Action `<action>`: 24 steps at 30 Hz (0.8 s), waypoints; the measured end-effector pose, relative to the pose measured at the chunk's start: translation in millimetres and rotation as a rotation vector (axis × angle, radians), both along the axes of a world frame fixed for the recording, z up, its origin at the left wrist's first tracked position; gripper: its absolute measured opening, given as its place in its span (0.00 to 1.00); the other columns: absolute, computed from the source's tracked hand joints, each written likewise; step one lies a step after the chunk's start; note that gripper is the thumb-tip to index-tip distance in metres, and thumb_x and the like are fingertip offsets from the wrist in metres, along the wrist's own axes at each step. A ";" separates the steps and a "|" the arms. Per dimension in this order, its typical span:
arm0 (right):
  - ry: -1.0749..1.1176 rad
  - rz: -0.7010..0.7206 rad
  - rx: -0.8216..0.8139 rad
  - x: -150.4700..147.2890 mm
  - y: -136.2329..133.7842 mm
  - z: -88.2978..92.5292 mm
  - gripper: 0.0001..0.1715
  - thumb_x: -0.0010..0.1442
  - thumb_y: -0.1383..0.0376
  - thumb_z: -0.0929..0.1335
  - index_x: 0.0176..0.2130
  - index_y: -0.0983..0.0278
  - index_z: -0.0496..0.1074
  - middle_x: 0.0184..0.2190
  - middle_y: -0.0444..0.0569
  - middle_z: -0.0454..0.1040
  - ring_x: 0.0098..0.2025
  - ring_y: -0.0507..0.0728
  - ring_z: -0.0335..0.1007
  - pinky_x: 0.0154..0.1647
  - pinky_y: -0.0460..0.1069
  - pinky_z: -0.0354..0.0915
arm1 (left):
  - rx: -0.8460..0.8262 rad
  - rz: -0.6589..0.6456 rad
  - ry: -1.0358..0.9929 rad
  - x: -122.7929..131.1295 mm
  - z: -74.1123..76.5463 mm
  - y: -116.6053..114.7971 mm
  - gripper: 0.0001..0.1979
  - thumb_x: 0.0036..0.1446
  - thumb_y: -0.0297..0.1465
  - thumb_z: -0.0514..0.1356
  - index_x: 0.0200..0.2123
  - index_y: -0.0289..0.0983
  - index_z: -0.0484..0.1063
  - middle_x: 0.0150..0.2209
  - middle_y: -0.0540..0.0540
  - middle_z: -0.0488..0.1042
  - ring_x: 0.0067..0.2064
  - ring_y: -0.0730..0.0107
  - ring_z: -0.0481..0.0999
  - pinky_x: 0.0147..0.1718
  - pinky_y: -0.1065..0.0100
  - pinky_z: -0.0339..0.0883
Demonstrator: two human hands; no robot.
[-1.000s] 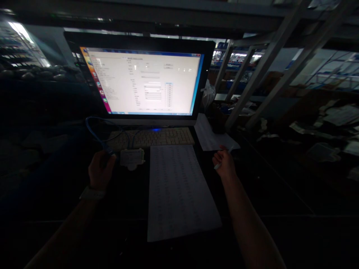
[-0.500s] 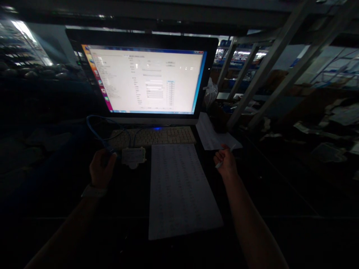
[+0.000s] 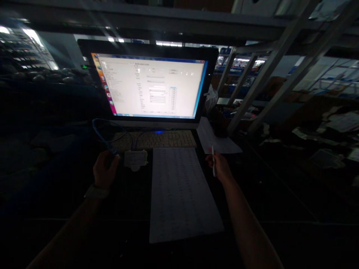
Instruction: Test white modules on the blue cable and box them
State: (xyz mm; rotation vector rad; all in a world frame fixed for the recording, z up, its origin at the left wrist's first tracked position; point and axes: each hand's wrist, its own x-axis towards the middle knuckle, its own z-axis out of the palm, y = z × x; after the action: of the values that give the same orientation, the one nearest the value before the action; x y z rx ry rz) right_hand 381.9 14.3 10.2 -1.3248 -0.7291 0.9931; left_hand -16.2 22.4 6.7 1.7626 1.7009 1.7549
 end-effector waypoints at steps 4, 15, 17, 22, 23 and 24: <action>-0.027 0.005 0.021 2.3 -4.4 1.8 0.23 0.41 0.62 0.69 0.41 0.59 0.68 0.23 0.41 0.75 0.17 0.48 0.60 0.15 0.42 0.55 | 0.014 -0.018 -0.027 1.4 -0.1 0.6 0.15 0.49 0.40 0.58 0.37 0.36 0.67 0.32 0.47 0.74 0.33 0.68 0.74 0.33 0.67 0.69; 0.067 0.219 0.103 -42.6 -40.7 16.4 0.16 0.46 0.52 0.70 0.33 0.58 0.72 0.29 0.46 0.77 0.25 0.52 0.70 0.23 0.46 0.64 | 0.034 -0.035 -0.050 0.4 -1.8 1.6 0.13 0.50 0.39 0.57 0.36 0.36 0.67 0.32 0.46 0.73 0.33 0.68 0.74 0.34 0.66 0.68; -0.035 0.345 0.083 -71.1 -61.5 16.0 0.25 0.47 0.45 0.68 0.36 0.60 0.74 0.27 0.48 0.75 0.24 0.52 0.68 0.22 0.47 0.63 | 0.037 -0.030 -0.044 0.8 -1.8 1.3 0.13 0.50 0.39 0.57 0.35 0.36 0.67 0.31 0.47 0.73 0.32 0.68 0.73 0.33 0.66 0.68; -0.333 0.541 0.058 -133.4 -92.5 8.0 0.27 0.50 0.43 0.66 0.24 0.64 0.73 0.18 0.45 0.68 0.21 0.50 0.61 0.20 0.46 0.58 | 0.047 -0.030 -0.067 1.7 -0.3 -0.2 0.13 0.50 0.38 0.57 0.36 0.36 0.67 0.30 0.48 0.72 0.32 0.69 0.73 0.32 0.67 0.67; -0.382 0.525 0.042 -141.5 -93.2 4.6 0.27 0.49 0.43 0.66 0.20 0.64 0.69 0.15 0.43 0.64 0.19 0.49 0.57 0.18 0.45 0.55 | 0.045 -0.028 -0.074 1.9 0.2 -0.6 0.13 0.50 0.38 0.57 0.36 0.36 0.67 0.30 0.48 0.72 0.32 0.69 0.73 0.32 0.68 0.67; -0.421 0.492 0.032 -147.7 -92.7 0.9 0.27 0.48 0.44 0.67 0.17 0.63 0.65 0.13 0.41 0.60 0.17 0.48 0.54 0.17 0.45 0.53 | 0.039 -0.030 -0.082 2.1 0.8 -1.1 0.13 0.50 0.38 0.57 0.36 0.36 0.67 0.31 0.48 0.72 0.32 0.69 0.73 0.32 0.68 0.68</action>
State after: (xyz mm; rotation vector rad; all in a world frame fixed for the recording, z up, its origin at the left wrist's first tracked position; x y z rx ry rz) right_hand 234.2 -78.5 11.2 -1.3717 -1.4364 1.0860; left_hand -14.2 21.3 7.4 1.6977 1.6103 1.8332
